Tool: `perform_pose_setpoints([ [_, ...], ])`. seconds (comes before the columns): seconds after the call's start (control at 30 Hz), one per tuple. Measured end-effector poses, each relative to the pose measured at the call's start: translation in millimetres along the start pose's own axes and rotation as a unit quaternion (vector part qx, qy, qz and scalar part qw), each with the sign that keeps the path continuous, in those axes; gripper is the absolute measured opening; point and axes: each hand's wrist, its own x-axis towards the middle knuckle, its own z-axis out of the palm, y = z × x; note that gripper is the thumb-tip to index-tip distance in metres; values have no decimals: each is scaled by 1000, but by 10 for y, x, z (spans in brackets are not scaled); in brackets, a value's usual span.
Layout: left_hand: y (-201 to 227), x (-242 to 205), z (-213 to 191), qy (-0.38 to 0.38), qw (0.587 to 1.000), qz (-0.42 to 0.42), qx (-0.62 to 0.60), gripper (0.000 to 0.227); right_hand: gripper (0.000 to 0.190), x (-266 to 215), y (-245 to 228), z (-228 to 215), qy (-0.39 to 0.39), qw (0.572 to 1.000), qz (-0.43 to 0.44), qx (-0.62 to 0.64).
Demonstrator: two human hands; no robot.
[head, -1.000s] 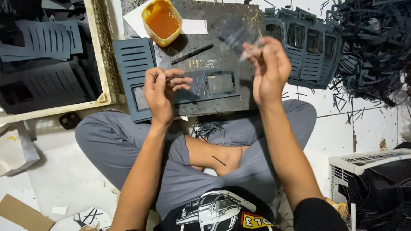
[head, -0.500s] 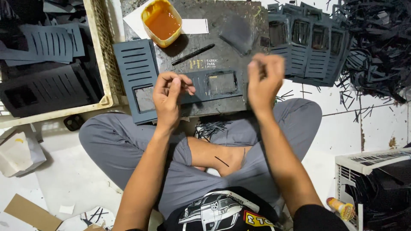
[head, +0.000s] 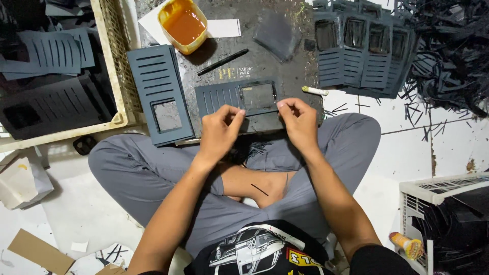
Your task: Applying glue to material and attaching small components to assemble a product
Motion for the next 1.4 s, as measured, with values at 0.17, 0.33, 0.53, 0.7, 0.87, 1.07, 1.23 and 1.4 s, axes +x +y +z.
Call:
perform_pose_setpoints([
  [0.17, 95, 33, -1, -22, 996, 5, 82, 13, 9, -4, -117, -17, 23, 986, -127, -105],
  [0.33, 94, 59, 57, -28, 989, -20, 141, 23, 16, 70, -91, -11, 37, 961, -209, -175],
  [0.53, 134, 101, 53, -37, 984, -30, 169, 25, 19, 86, -144, 2, 32, 957, -218, -187],
  [0.7, 124, 114, 63, -47, 978, -37, 201, 28, 24, 100, -136, 17, 42, 954, -223, -196],
  [0.87, 148, 132, 62, -57, 973, -49, 218, 30, 27, 110, -138, 19, 45, 953, -228, -196],
  [1.07, 144, 137, 70, -56, 973, -51, 220, 30, 29, 107, -149, 27, 45, 952, -231, -197],
  [1.23, 143, 137, 64, -58, 973, -50, 215, 31, 29, 95, -161, 27, 44, 953, -224, -200],
  [1.4, 162, 154, 48, -72, 971, -65, 217, 31, 30, 89, -184, 33, 45, 952, -225, -200],
])
